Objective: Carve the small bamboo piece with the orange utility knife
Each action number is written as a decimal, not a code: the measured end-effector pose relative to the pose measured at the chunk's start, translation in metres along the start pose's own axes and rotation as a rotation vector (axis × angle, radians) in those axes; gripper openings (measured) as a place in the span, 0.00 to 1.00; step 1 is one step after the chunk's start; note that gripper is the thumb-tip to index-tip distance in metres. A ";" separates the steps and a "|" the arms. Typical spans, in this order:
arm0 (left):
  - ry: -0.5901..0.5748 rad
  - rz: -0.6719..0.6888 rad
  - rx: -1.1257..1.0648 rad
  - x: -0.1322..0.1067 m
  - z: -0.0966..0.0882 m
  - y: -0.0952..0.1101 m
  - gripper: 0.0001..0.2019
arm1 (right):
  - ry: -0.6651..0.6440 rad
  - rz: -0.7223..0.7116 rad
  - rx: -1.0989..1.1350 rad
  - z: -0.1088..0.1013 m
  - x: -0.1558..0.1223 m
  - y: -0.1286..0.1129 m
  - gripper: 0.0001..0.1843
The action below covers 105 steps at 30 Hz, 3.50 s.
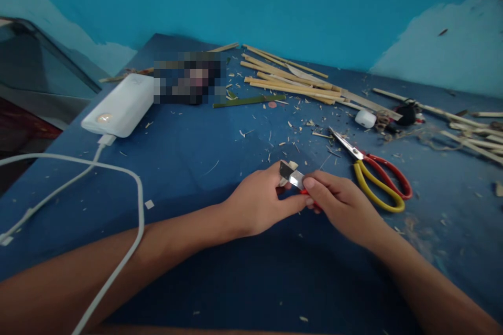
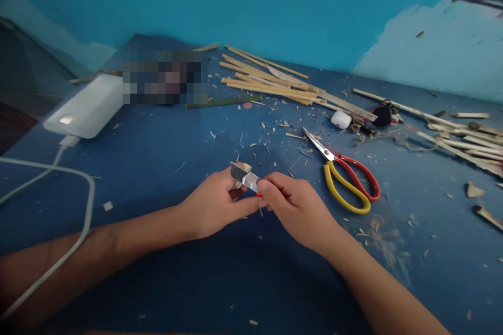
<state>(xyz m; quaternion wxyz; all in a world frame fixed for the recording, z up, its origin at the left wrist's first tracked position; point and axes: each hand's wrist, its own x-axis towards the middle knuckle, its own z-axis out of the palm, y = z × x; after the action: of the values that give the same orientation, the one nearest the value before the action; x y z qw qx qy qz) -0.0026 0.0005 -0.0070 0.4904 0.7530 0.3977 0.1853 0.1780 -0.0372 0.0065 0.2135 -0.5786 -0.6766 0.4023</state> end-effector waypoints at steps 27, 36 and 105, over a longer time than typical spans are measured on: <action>-0.011 -0.002 0.014 0.000 0.000 0.003 0.13 | -0.016 0.004 0.029 -0.001 -0.001 0.000 0.20; -0.019 -0.014 0.027 0.000 -0.002 0.004 0.13 | -0.021 0.017 0.029 -0.001 0.000 0.000 0.20; -0.033 -0.004 0.054 0.000 -0.004 0.008 0.15 | -0.007 0.001 0.010 -0.002 -0.001 -0.001 0.19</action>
<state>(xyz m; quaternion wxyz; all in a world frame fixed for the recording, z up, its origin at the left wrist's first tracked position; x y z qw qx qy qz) -0.0019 0.0011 0.0014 0.4768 0.7681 0.3959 0.1613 0.1788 -0.0377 0.0084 0.2138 -0.5766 -0.6749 0.4079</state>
